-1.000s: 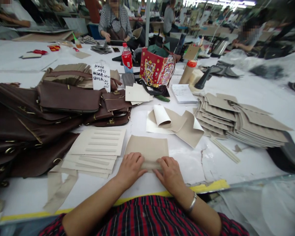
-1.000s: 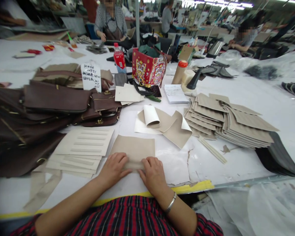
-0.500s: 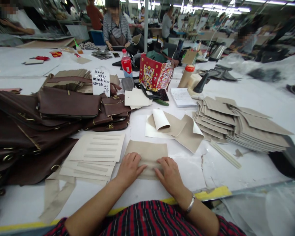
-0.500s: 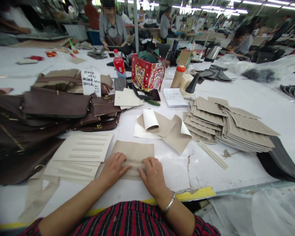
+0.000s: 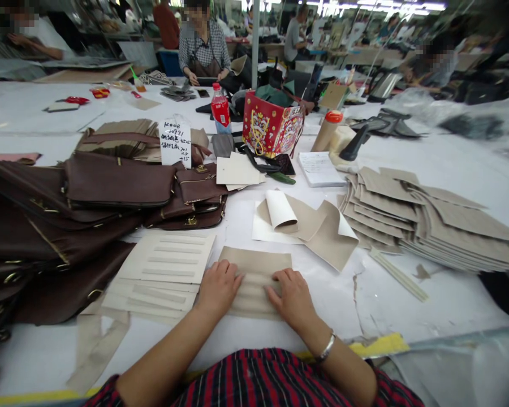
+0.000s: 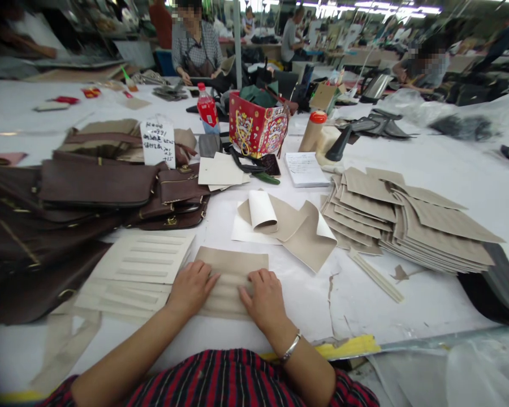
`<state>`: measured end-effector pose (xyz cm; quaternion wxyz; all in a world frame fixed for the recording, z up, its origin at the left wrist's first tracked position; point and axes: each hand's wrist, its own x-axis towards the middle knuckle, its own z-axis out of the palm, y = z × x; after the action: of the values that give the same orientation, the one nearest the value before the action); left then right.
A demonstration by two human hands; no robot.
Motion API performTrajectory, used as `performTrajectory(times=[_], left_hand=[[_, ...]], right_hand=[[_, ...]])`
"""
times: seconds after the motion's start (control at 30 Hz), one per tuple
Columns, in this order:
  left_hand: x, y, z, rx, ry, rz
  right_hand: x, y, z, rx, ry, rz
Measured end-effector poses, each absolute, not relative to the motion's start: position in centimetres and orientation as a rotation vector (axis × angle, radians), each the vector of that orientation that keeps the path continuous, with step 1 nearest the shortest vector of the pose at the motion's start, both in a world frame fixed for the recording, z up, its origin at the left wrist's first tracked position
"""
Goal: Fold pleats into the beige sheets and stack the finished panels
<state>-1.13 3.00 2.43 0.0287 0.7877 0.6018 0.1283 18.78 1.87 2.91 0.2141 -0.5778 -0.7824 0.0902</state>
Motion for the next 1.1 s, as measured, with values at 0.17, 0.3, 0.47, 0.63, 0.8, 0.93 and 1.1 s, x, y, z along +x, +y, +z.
performTrajectory(times=[0.17, 0.3, 0.47, 0.63, 0.8, 0.93, 1.1], left_hand=[[1.2, 3.8, 0.6, 2.546, 1.455, 0.729], [1.4, 3.9, -0.1, 2.497, 1.378, 0.668], [0.2, 3.9, 0.9, 2.412, 1.549, 0.56], [-0.6, 3.6, 1.3, 2.349, 1.829, 0.541], [-0.3, 3.9, 0.5, 2.512, 1.743, 0.648], [0.8, 4.6, -0.4, 2.679, 1.407, 0.702], [1.2, 5.4, 0.0, 2.623, 1.489, 0.608]], right_hand=[[17.6, 3.3, 2.2, -1.405, -2.141, 0.274], [17.3, 3.8, 1.0, -1.43, -2.181, 0.288], [18.1, 3.6, 1.3, -1.595, -2.177, 0.252], [18.6, 3.6, 2.2, -1.661, -2.164, 0.261], [18.2, 4.1, 2.4, -1.518, -2.143, 0.298], [17.3, 4.9, 1.5, -1.405, -2.175, 0.273], [16.7, 5.6, 1.4, -1.506, -2.242, 0.289]])
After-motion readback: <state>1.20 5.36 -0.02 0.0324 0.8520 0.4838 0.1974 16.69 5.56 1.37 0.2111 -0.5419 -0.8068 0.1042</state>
